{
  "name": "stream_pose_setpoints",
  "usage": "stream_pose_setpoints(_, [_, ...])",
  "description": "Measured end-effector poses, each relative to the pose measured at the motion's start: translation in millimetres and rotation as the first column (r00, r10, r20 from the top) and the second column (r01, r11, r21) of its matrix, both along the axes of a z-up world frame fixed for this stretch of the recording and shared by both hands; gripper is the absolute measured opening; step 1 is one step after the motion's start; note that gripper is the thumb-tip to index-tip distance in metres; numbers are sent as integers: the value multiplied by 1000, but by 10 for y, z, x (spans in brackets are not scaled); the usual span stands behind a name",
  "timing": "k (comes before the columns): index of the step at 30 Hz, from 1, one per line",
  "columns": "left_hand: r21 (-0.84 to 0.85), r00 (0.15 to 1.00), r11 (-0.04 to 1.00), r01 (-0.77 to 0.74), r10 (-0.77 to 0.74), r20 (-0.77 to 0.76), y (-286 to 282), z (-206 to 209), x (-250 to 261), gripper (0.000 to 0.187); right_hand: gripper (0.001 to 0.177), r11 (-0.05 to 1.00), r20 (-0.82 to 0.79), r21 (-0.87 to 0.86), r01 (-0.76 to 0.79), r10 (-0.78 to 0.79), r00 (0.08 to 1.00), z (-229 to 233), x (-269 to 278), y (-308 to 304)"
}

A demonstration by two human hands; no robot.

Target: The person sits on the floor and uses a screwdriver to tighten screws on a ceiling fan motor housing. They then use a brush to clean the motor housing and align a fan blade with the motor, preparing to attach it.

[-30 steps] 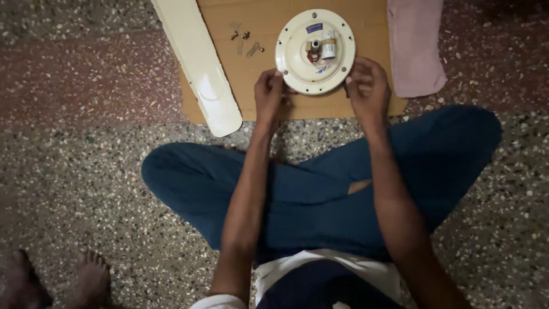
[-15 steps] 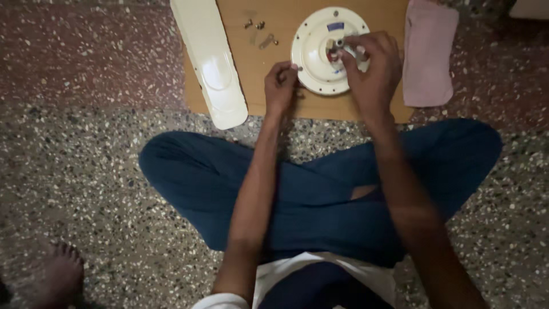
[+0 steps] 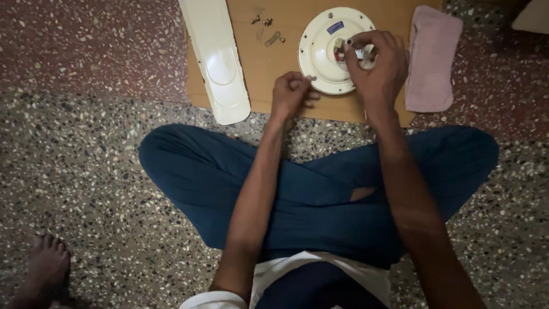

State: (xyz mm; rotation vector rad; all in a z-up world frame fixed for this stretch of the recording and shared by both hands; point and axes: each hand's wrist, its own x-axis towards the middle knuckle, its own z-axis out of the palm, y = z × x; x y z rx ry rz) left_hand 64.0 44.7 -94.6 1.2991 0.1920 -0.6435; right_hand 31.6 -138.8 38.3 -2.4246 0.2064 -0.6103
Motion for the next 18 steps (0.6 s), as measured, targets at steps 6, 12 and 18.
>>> stream_pose_setpoints(6, [-39, 988, 988, 150, -151, -30, -90, -73, -68, 26, 14, 1000, 5, 17, 8, -8, 1000, 34, 33, -6])
stream_pose_setpoints(12, [-5, 980, 983, 183, -183, -77, -172, -47, -139, 27, 11, 999, -6, 43, 15, -14, 1000, 13, 35, -9])
stream_pose_setpoints(18, [-13, 980, 982, 190, -191, -58, -160, -44, -118, 27, 12, 998, 4, 64, 2, -2, 1000, 15, 35, -3])
